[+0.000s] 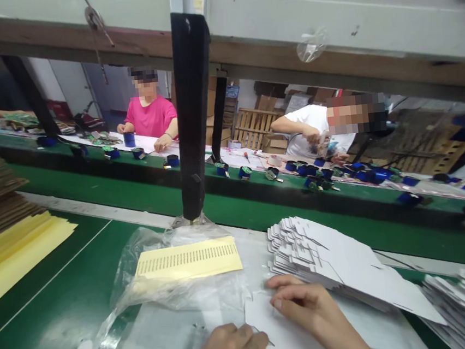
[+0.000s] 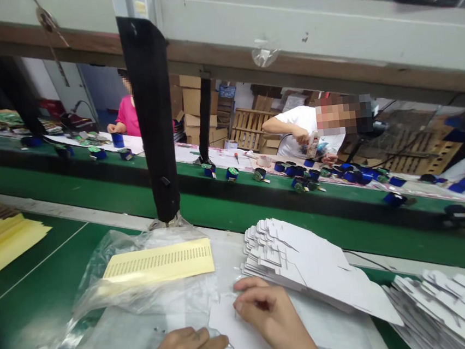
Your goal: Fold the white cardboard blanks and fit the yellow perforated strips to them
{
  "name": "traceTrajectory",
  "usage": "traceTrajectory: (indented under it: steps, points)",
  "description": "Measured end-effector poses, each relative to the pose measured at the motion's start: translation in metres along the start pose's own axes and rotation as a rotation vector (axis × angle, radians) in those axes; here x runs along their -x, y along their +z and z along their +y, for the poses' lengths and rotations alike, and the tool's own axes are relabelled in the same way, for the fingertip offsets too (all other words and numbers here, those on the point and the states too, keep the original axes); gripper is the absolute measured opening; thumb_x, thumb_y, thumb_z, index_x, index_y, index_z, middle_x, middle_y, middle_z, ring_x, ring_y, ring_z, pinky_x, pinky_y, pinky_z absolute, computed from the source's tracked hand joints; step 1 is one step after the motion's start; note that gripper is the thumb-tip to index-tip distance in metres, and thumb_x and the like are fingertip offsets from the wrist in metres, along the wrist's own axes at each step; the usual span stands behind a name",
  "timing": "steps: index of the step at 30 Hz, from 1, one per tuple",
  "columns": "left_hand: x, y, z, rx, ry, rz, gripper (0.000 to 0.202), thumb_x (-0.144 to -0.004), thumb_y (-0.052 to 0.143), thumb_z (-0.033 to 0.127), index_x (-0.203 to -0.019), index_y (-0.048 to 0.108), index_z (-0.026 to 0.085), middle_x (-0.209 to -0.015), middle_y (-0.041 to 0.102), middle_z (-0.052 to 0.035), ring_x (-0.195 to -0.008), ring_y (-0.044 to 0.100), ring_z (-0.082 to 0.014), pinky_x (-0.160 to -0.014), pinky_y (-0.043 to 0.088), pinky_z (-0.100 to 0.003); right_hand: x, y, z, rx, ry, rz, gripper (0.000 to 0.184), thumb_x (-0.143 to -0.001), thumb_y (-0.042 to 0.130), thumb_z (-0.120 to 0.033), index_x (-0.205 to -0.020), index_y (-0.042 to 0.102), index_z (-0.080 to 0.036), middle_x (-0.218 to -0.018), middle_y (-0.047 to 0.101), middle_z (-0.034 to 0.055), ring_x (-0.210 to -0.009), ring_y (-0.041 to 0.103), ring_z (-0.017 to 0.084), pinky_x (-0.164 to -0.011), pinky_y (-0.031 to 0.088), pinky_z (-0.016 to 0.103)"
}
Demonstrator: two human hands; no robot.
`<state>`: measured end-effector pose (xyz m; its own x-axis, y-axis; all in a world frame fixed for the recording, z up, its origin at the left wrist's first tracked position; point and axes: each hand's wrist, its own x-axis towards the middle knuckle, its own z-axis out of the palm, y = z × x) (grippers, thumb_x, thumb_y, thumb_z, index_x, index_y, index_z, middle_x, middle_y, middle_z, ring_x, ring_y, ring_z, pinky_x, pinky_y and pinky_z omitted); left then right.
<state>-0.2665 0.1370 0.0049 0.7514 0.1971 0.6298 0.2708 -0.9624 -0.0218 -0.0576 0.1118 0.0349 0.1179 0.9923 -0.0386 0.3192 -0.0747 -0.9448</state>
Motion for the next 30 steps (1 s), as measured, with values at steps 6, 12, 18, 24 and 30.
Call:
traceTrajectory:
  steps: [6,12,18,24,30]
  points:
    - [-0.002,-0.008,0.003,-0.041,-0.005,-0.116,0.019,-0.090,0.059,0.019,-0.071,0.056,0.018,-0.079,0.064,0.0001,-0.065,0.058,-0.0168,-0.048,0.034,-0.033,0.006,-0.002,0.003,-0.035,0.021,-0.055,0.040,-0.074,0.075,-0.064,-0.065,0.081,-0.025,-0.116,0.071,0.0134,-0.114,0.062,0.034,-0.104,0.043,0.046]
    - [-0.006,-0.016,0.007,-0.023,-0.018,-0.150,0.012,-0.083,0.065,0.020,-0.074,0.060,0.017,-0.084,0.068,-0.0003,-0.069,0.063,-0.0179,-0.051,0.040,-0.033,0.008,0.000,-0.026,0.063,0.133,-0.194,0.026,-0.076,0.070,-0.047,-0.067,0.082,-0.026,-0.131,0.065,0.0115,-0.132,0.050,0.036,-0.114,0.029,0.048]
    - [-0.008,-0.017,0.010,-0.024,-0.037,-0.098,0.009,-0.080,0.069,0.021,-0.074,0.064,0.015,-0.087,0.072,-0.0026,-0.071,0.066,-0.0191,-0.053,0.045,-0.032,0.008,-0.001,-0.033,0.088,0.138,-0.236,0.023,-0.076,0.067,-0.043,-0.071,0.083,-0.028,-0.137,0.063,0.0092,-0.138,0.044,0.035,-0.114,0.027,0.047]
    - [-0.009,-0.019,0.010,0.002,-0.065,-0.103,0.008,-0.078,0.071,0.022,-0.077,0.067,0.015,-0.093,0.074,-0.0021,-0.073,0.067,-0.0192,-0.055,0.048,-0.033,0.009,0.002,-0.032,0.099,0.129,-0.213,0.022,-0.076,0.066,-0.040,-0.070,0.082,-0.028,-0.136,0.065,0.0089,-0.138,0.044,0.034,-0.113,0.028,0.046]
    - [-0.010,-0.021,0.011,0.018,-0.070,-0.117,0.013,-0.080,0.072,0.024,-0.073,0.064,0.016,-0.095,0.075,-0.0017,-0.070,0.067,-0.0192,-0.053,0.048,-0.034,0.010,0.004,-0.032,0.141,0.111,-0.172,0.025,-0.079,0.062,-0.038,-0.072,0.083,-0.027,-0.130,0.067,0.0089,-0.131,0.052,0.032,-0.107,0.036,0.043]
